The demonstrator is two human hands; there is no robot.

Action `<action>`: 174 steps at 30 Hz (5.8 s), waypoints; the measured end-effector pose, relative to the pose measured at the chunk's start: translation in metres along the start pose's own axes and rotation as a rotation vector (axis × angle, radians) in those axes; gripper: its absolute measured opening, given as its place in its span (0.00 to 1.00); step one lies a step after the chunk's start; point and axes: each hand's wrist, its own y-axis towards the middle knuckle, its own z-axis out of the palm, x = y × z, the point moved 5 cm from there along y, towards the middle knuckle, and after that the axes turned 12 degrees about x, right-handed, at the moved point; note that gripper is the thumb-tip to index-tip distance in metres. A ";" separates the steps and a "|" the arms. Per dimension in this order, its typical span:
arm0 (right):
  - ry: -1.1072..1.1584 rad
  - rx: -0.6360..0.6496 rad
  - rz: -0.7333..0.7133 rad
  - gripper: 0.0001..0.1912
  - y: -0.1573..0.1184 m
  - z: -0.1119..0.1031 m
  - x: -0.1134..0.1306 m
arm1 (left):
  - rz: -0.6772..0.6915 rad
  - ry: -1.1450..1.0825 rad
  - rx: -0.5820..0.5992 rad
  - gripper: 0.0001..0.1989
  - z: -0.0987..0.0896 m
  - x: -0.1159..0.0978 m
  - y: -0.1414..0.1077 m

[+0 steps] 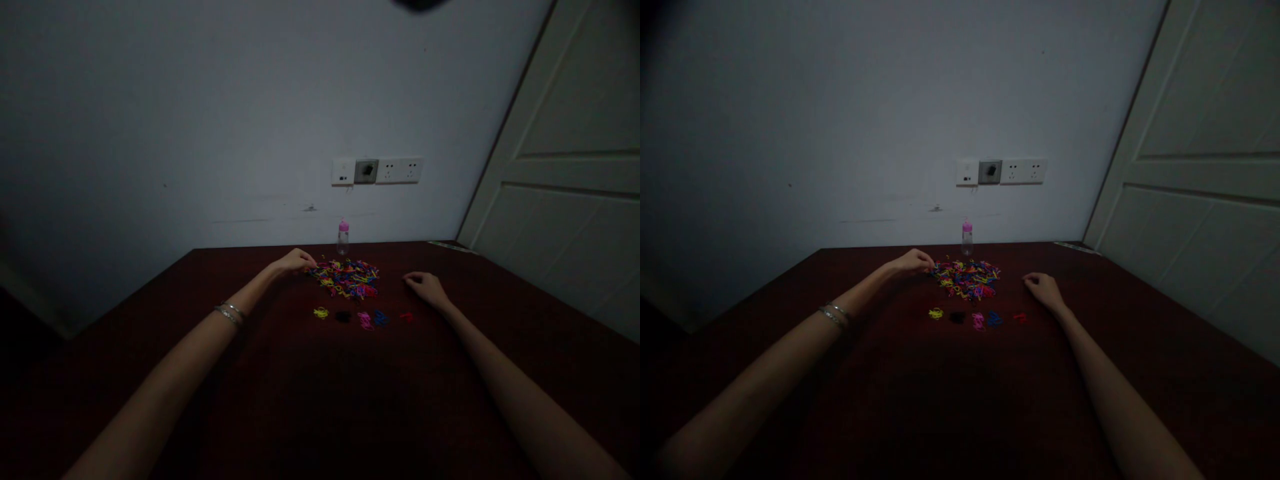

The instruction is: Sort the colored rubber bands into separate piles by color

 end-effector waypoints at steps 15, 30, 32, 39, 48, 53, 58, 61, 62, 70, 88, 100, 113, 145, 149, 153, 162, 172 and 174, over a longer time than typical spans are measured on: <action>0.015 0.011 -0.002 0.16 -0.002 -0.001 0.002 | 0.004 -0.033 0.006 0.05 0.004 0.001 -0.001; 0.015 0.007 0.014 0.16 -0.002 -0.001 0.003 | 0.074 -0.083 0.247 0.13 0.029 -0.005 -0.035; 0.012 0.007 0.022 0.16 -0.002 0.000 0.003 | 0.064 -0.093 0.290 0.14 0.037 -0.002 -0.042; 0.002 0.010 0.010 0.16 -0.001 0.001 0.001 | 0.025 -0.083 0.387 0.12 0.059 0.005 -0.054; 0.008 0.006 0.010 0.15 -0.003 -0.001 0.003 | 0.038 -0.043 0.331 0.11 0.055 0.013 -0.044; 0.005 0.011 -0.003 0.16 -0.002 0.001 0.003 | 0.048 -0.118 -0.041 0.13 0.022 0.038 -0.022; 0.018 0.014 -0.005 0.16 -0.001 0.001 0.002 | 0.055 -0.305 -0.516 0.11 -0.018 0.075 -0.011; 0.022 0.011 -0.013 0.15 -0.001 0.001 0.002 | 0.053 -0.399 -0.654 0.11 -0.024 0.083 -0.008; 0.023 0.008 -0.014 0.15 -0.001 0.001 0.002 | 0.052 -0.412 -0.677 0.11 -0.023 0.083 -0.007; 0.024 0.002 -0.001 0.15 -0.003 -0.001 0.005 | 0.030 -0.403 -0.696 0.12 -0.005 0.072 0.004; 0.365 0.253 -0.197 0.12 -0.020 -0.008 0.100 | 0.067 -0.256 -0.654 0.13 -0.005 0.074 0.002; 0.059 0.442 -0.463 0.18 -0.051 0.025 0.158 | 0.089 -0.144 -0.597 0.13 -0.001 0.077 0.009; -0.236 0.372 -0.422 0.22 -0.059 0.030 0.166 | 0.061 -0.135 -0.583 0.13 -0.001 0.076 0.009; 0.214 0.585 -0.612 0.20 -0.078 0.041 0.198 | 0.068 -0.152 -0.582 0.13 -0.002 0.080 0.009; 0.227 0.613 -0.590 0.20 -0.079 0.037 0.199 | 0.094 -0.216 -0.580 0.12 -0.002 0.079 0.008; 0.274 0.513 -0.584 0.19 -0.068 0.026 0.188 | 0.117 -0.337 -0.685 0.12 -0.006 0.076 0.001; 0.257 0.058 -0.212 0.15 -0.019 -0.006 0.088 | 0.188 -0.228 -0.531 0.13 0.000 0.025 0.002; 0.254 -0.024 0.003 0.19 -0.014 -0.009 0.025 | 0.325 0.315 0.002 0.08 0.082 -0.048 0.007; 0.265 -0.012 -0.004 0.19 -0.013 -0.007 0.023 | 0.326 0.364 0.031 0.08 0.094 -0.050 0.008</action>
